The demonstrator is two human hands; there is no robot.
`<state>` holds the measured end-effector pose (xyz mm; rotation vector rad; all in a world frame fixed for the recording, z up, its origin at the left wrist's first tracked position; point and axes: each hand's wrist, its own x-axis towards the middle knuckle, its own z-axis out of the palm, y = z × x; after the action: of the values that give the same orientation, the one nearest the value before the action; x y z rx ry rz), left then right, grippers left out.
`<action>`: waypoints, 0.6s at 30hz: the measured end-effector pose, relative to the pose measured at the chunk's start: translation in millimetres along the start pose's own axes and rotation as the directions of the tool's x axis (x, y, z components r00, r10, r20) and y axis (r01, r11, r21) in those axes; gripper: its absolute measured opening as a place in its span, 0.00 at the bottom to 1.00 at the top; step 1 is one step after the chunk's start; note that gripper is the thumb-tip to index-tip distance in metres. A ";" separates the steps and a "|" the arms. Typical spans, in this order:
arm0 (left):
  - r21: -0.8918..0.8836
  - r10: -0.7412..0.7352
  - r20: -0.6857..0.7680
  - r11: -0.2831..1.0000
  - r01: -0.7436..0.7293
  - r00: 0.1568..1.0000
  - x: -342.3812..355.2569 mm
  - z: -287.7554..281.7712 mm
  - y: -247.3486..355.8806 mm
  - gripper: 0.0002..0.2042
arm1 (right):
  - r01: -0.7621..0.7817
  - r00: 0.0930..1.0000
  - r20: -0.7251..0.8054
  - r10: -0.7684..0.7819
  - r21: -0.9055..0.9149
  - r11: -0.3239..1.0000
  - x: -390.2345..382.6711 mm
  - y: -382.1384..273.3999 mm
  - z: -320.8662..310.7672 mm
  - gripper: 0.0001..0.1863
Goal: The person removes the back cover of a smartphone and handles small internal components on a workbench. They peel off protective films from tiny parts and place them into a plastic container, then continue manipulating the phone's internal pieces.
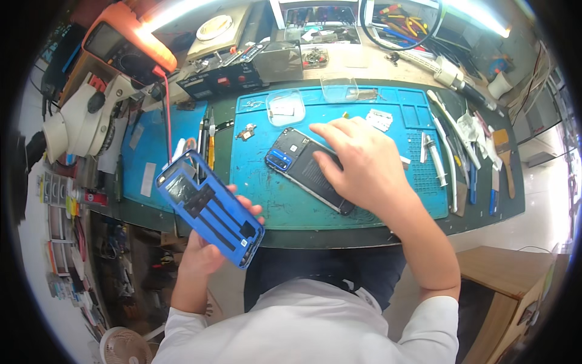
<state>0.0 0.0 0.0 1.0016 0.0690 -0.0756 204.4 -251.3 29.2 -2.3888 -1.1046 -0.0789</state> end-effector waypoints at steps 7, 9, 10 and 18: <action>-0.063 0.099 -0.018 0.993 -0.100 0.995 4.4 -20.9 -8.1 0.61 | 0.096 0.993 0.086 -0.082 -0.177 0.980 -27.6 -31.1 -3.7 0.37; -0.097 0.086 -0.003 0.992 -0.086 0.996 6.4 -22.9 -10.4 0.61 | 0.131 0.989 0.091 -0.114 -0.210 0.969 -29.3 -26.7 -2.2 0.37; -0.117 0.076 0.009 0.990 -0.075 0.997 7.1 -24.4 -12.7 0.61 | 0.175 0.984 0.061 -0.164 -0.263 0.949 -29.5 -26.3 -0.3 0.32; -0.205 0.051 -0.006 0.977 -0.051 0.999 5.5 -20.4 -15.3 0.61 | 0.172 0.980 -0.084 -0.182 -0.115 0.978 -14.5 -1.0 -26.2 0.20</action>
<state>3.6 8.8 -24.3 0.7964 0.0502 -0.0208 198.0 -273.1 48.7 -2.3474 -1.2953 -0.3164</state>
